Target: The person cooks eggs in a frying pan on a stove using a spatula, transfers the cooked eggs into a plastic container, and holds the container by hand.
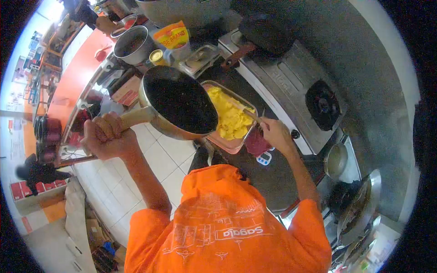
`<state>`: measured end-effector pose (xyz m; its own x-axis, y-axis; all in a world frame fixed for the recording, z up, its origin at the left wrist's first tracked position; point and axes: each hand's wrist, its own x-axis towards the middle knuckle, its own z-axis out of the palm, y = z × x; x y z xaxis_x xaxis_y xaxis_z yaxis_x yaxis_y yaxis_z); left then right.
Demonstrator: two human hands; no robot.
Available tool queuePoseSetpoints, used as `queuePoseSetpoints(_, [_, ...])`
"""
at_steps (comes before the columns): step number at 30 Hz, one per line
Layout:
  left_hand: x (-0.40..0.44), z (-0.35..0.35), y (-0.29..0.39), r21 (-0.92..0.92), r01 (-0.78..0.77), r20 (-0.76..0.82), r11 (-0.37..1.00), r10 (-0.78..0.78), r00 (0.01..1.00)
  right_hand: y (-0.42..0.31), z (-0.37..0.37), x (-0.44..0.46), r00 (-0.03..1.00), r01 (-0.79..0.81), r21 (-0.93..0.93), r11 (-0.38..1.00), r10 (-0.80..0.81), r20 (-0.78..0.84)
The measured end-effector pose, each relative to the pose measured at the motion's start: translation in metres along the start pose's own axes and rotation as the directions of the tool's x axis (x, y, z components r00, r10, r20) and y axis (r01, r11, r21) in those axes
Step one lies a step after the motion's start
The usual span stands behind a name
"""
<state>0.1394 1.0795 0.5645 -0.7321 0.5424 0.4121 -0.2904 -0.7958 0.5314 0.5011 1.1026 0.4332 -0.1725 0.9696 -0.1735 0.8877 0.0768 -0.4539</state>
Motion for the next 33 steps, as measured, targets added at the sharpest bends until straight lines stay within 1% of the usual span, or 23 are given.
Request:
queuePoseSetpoints(1, [0.004,-0.002,-0.004,-0.021,-0.005,0.03,1.0,0.005,1.0,-0.001,-0.002,0.0,1.0,0.014,0.009,1.0,-0.015,0.022])
queuePoseSetpoints(2, [0.006,-0.006,-0.005,-0.033,-0.008,0.055,0.999,0.01,0.998,0.001,-0.005,-0.005,0.998,0.058,0.01,0.998,-0.058,-0.023])
queuePoseSetpoints(3, [0.005,-0.011,-0.004,-0.033,0.002,0.076,0.999,0.001,0.997,0.005,0.0,-0.01,0.997,0.076,0.043,0.996,-0.076,-0.003])
queuePoseSetpoints(5, [0.002,-0.012,-0.008,-0.003,-0.007,0.052,1.0,0.007,0.999,0.013,0.01,-0.016,0.994,0.105,0.114,0.988,-0.107,0.009])
queuePoseSetpoints(6, [0.006,-0.009,-0.013,-0.004,-0.028,0.043,1.0,0.028,0.999,0.01,0.006,-0.018,0.998,0.067,0.108,0.992,-0.066,-0.01])
queuePoseSetpoints(8, [0.012,-0.009,-0.019,0.017,-0.04,-0.064,0.999,0.041,0.997,0.005,0.005,-0.037,0.999,-0.017,0.106,0.994,0.02,-0.029])
queuePoseSetpoints(9, [0.009,-0.012,-0.018,0.041,-0.026,-0.119,0.999,0.031,0.992,0.013,0.015,-0.046,0.999,-0.02,0.108,0.994,0.016,0.039])
queuePoseSetpoints(11, [0.007,-0.007,-0.016,0.052,0.005,-0.076,0.999,-0.001,0.997,0.037,0.036,-0.053,0.989,-0.012,0.107,0.994,-0.004,0.151])
queuePoseSetpoints(12, [0.01,-0.004,-0.017,0.053,0.004,-0.057,0.999,-0.001,0.998,0.032,0.03,-0.058,0.99,-0.05,0.135,0.99,0.031,0.14])
queuePoseSetpoints(15, [0.013,-0.02,-0.022,-0.091,0.016,0.142,0.996,-0.003,0.99,0.028,0.038,-0.07,0.991,-0.091,0.237,0.967,0.065,0.114])
queuePoseSetpoints(18, [0.013,-0.014,-0.026,-0.008,-0.011,0.041,1.0,0.012,0.999,0.029,0.038,-0.075,0.985,-0.109,0.296,0.949,0.062,0.162])
queuePoseSetpoints(19, [0.016,-0.015,-0.028,-0.059,0.014,0.048,0.998,-0.011,0.999,0.029,0.039,-0.075,0.982,-0.112,0.316,0.942,0.056,0.183])
queuePoseSetpoints(21, [0.018,-0.024,-0.03,-0.146,0.082,0.063,0.986,-0.074,0.995,0.045,0.063,-0.073,0.989,-0.042,0.275,0.96,0.001,0.147])
queuePoseSetpoints(22, [0.016,-0.018,-0.029,-0.084,0.063,0.047,0.994,-0.059,0.997,0.049,0.071,-0.07,0.992,0.001,0.252,0.968,-0.032,0.122])
queuePoseSetpoints(24, [0.015,-0.001,-0.028,0.032,0.011,0.014,0.999,-0.011,1.0,0.052,0.074,-0.068,0.992,-0.034,0.306,0.951,-0.005,0.126])
queuePoseSetpoints(25, [0.02,-0.004,-0.031,-0.039,0.027,0.057,0.999,-0.025,0.998,0.053,0.072,-0.061,0.992,-0.042,0.326,0.944,-0.001,0.129])
queuePoseSetpoints(27, [0.024,-0.013,-0.036,-0.15,0.095,0.14,0.984,-0.074,0.987,0.05,0.075,-0.051,0.999,-0.049,0.457,0.888,0.053,0.004])
queuePoseSetpoints(28, [0.023,-0.01,-0.039,-0.097,0.058,0.076,0.994,-0.051,0.996,0.049,0.076,-0.045,0.995,-0.042,0.518,0.855,0.085,-0.059])
queuePoseSetpoints(31, [0.023,0.005,-0.047,0.092,-0.05,0.101,0.995,0.041,0.994,0.061,0.098,-0.033,0.999,0.025,0.364,0.931,-0.037,0.025])
queuePoseSetpoints(32, [0.029,0.005,-0.051,-0.015,-0.024,0.143,1.0,0.026,0.989,0.059,0.091,-0.033,0.999,-0.041,0.384,0.923,0.025,0.048])
queuePoseSetpoints(33, [0.032,0.002,-0.055,-0.116,0.009,0.186,0.993,0.013,0.983,0.054,0.086,-0.03,1.0,-0.018,0.401,0.916,0.02,0.0])
